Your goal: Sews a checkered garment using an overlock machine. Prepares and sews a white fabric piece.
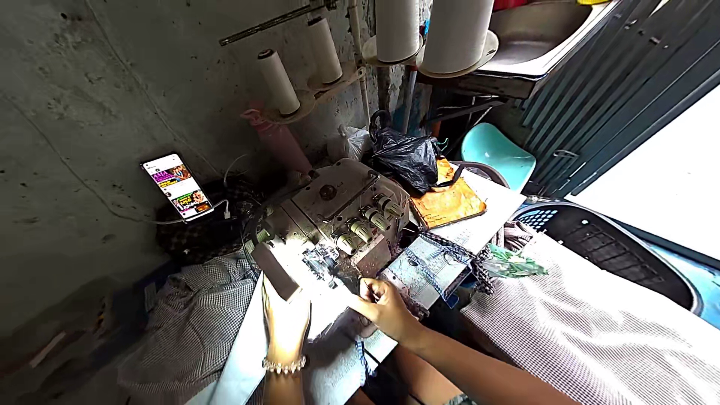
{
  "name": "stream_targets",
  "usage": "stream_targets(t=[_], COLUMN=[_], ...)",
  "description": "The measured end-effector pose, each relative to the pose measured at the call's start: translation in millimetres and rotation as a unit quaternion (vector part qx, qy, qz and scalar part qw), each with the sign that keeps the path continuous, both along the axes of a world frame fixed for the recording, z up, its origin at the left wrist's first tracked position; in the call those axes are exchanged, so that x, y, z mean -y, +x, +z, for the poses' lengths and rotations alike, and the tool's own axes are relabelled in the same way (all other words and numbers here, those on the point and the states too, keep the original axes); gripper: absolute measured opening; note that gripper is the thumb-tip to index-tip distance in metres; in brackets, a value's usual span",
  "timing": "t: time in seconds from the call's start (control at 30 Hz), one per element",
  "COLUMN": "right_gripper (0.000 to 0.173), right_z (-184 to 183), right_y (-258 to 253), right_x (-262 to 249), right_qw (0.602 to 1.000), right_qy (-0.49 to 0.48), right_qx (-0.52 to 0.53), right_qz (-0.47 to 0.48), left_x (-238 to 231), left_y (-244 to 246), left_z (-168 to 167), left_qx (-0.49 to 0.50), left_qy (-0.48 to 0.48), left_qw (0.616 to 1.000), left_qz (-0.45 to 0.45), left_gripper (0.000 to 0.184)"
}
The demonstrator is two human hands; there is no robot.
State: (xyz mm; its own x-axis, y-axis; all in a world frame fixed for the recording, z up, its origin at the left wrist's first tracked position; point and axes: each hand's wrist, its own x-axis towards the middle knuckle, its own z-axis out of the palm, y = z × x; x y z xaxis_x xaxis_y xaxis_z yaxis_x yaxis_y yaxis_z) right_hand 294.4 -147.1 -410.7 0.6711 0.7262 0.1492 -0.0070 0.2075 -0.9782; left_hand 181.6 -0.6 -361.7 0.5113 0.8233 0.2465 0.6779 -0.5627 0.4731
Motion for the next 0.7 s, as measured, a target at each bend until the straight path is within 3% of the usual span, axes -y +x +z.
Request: stream_targets(t=[0.07,0.17,0.23,0.27,0.37,0.5,0.6,0.7], right_gripper=[0.034,0.050,0.052,0.053,0.055,0.045,0.031,0.021], right_z=[-17.0,-52.8,-65.7,-66.4,-46.0,-1.4,29.1,48.7], right_y=[-2.3,-2.4,-0.9,-1.2,-0.5,-1.4,-7.7,-14.2], right_x=[12.2,36.0,46.0,49.4,52.5,44.2,19.4,-4.3], right_qw=[0.999,0.976,0.959,0.959,0.972,0.944,0.877,0.833], right_qy=[-0.016,-0.040,-0.033,-0.039,-0.078,-0.042,-0.028,-0.077], right_qx=[0.047,0.211,0.282,0.280,0.219,0.321,0.478,0.548], right_qz=[-0.010,-0.024,-0.024,-0.015,0.036,0.059,-0.033,-0.029], left_x=[-11.8,-25.1,-28.5,-28.0,-29.5,-6.6,13.8,23.9], left_y=[-1.0,-5.6,-9.3,-13.6,-33.8,-69.5,-88.3,-95.9], left_z=[-4.3,-6.2,-4.0,-2.3,0.8,24.4,42.6,50.9], left_qx=[0.001,-0.030,0.031,0.112,0.293,0.297,0.278,0.278], left_qy=[0.015,-0.047,-0.120,-0.161,-0.175,-0.162,-0.165,-0.162], left_qw=[1.000,0.998,0.991,0.980,0.939,0.941,0.946,0.947], left_qz=[0.004,0.023,0.042,0.039,-0.034,-0.030,-0.012,-0.023], left_gripper=[0.066,0.074,0.076,0.074,0.069,0.057,0.041,0.026])
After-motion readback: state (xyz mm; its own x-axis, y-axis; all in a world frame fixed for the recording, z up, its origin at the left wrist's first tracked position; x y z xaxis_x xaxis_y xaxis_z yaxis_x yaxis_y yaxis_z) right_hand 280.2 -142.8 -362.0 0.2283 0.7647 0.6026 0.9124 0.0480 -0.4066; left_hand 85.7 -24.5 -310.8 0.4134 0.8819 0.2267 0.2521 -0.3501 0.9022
